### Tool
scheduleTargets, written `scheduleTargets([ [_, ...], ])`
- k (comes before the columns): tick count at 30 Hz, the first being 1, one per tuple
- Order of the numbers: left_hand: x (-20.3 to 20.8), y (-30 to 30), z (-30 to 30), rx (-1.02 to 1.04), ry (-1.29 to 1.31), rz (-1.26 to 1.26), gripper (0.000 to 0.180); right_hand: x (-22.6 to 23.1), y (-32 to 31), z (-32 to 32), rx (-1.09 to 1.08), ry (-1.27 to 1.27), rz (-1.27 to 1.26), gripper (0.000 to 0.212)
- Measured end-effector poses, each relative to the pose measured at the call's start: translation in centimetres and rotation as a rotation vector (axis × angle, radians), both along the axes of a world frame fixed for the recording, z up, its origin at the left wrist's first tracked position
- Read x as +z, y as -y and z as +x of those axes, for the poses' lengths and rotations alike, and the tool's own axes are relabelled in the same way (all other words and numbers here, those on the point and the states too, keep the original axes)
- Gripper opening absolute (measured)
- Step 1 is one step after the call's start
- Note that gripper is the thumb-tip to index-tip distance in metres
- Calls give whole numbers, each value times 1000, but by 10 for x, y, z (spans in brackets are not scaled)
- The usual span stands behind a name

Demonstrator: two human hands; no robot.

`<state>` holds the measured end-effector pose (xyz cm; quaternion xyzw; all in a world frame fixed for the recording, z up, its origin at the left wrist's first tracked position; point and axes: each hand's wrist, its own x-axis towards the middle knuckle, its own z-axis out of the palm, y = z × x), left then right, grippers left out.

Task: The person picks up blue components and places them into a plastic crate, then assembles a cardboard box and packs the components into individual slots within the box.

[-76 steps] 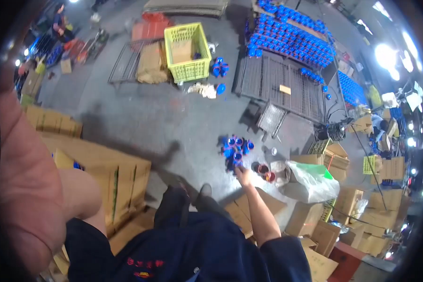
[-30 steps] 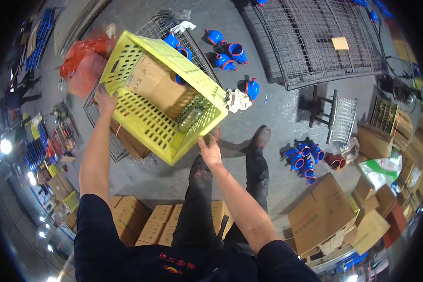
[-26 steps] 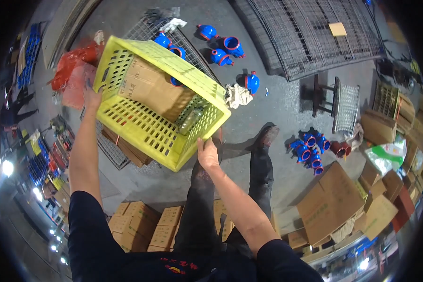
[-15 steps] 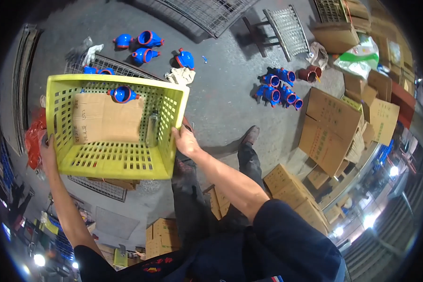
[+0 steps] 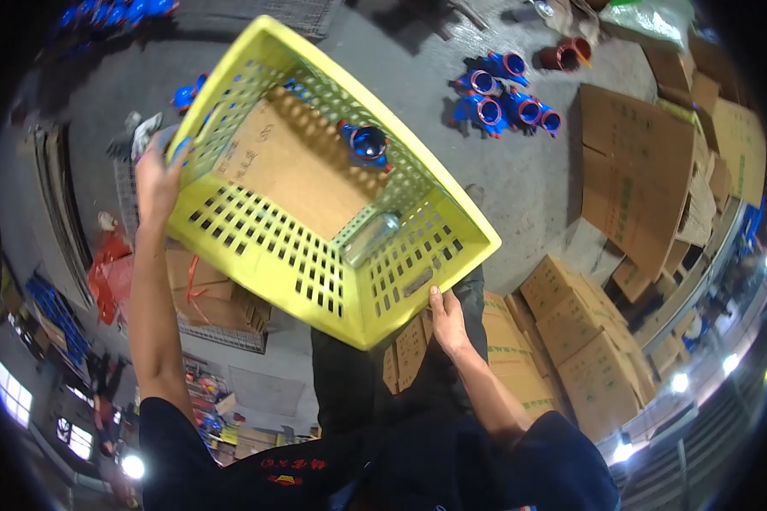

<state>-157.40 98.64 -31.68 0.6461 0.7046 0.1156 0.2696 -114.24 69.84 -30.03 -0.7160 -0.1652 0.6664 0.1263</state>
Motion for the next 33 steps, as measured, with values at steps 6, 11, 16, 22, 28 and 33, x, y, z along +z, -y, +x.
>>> scheduleTargets([
  [6,-171,-49,155,-228,109,-52,31,-137,63,53,-310,107,-133,52],
  [11,-257,-64,250,-319,9,-54,35,-244,90,63,-710,27,-282,53],
  [16,-262,-24,276,-374,-3,377,44,-229,57,72,-584,-43,-496,51],
  [22,-213,133,291,247,497,-367,40,-227,-39,67,-117,-63,-229,53],
  [28,-243,239,334,484,986,-927,30,-473,-77,88,67,846,81,71],
  [33,-257,245,342,455,1047,-949,32,-526,-107,110,-108,645,-253,47],
])
